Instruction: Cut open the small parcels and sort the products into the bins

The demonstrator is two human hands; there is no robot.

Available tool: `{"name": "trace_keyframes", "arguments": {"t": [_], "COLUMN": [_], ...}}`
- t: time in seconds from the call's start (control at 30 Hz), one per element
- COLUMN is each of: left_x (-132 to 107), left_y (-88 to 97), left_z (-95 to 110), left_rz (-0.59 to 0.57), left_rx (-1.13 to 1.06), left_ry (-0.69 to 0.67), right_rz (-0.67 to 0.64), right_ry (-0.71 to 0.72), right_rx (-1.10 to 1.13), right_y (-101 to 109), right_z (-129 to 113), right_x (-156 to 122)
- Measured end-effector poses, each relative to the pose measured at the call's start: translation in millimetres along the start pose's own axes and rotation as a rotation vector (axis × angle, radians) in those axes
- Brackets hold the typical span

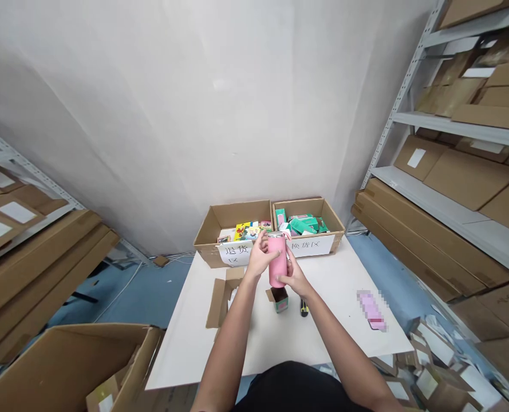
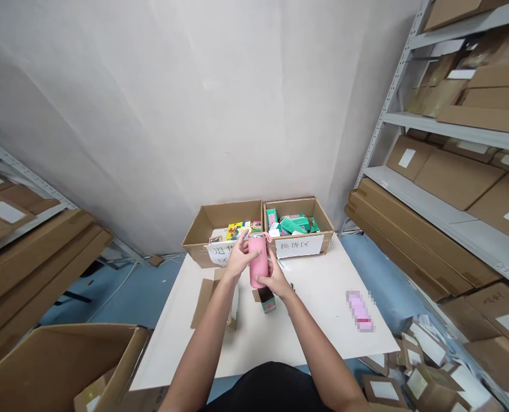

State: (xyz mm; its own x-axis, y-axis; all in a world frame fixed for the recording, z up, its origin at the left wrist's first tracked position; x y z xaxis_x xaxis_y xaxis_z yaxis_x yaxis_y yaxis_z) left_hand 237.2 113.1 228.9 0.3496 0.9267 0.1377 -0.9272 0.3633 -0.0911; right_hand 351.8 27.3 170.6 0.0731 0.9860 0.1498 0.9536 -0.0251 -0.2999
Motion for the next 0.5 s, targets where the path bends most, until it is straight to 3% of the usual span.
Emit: {"name": "trace_keyframes", "arguments": {"t": [0.07,0.17,0.27,0.37,0.5], "left_x": [-1,0,1,1,2], "left_y": [2.4,8.1,11.8,8.4,5.6], "left_z": [2,4,-1,-9,-20], "left_rz": [-0.039,0.019,0.072,0.004,0.010], "left_rx": [-0.039,0.013,-0.004,-0.097,-0.066], "left_ry": [0.015,0.015,0.050,0.097,0.110], "right_rz": [0.053,0.193,0.110,0.005,0.157], "right_ry": [-0.020,-0.013,-0.017,-0.051,-0.060], "right_rx": [-0.043,-0.191,-0.139,-0.062,-0.249], "right_y": [0,4,2,4,18], "right_z": [3,5,5,6,9], "right_x": [4,8,10,9,9]}}
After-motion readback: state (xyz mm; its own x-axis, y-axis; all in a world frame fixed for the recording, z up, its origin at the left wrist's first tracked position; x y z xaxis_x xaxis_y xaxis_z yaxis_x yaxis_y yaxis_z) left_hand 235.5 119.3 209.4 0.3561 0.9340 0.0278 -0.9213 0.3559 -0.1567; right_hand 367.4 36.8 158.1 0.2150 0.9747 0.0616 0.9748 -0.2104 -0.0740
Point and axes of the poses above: each hand's wrist, its own x-axis towards the middle knuckle, its own y-axis out of the back of the hand, z = x × y, the point moved 5 cm from there along x, towards the middle knuckle, and after that the axes turned 2 degrees about z, right-handed, at the moved point
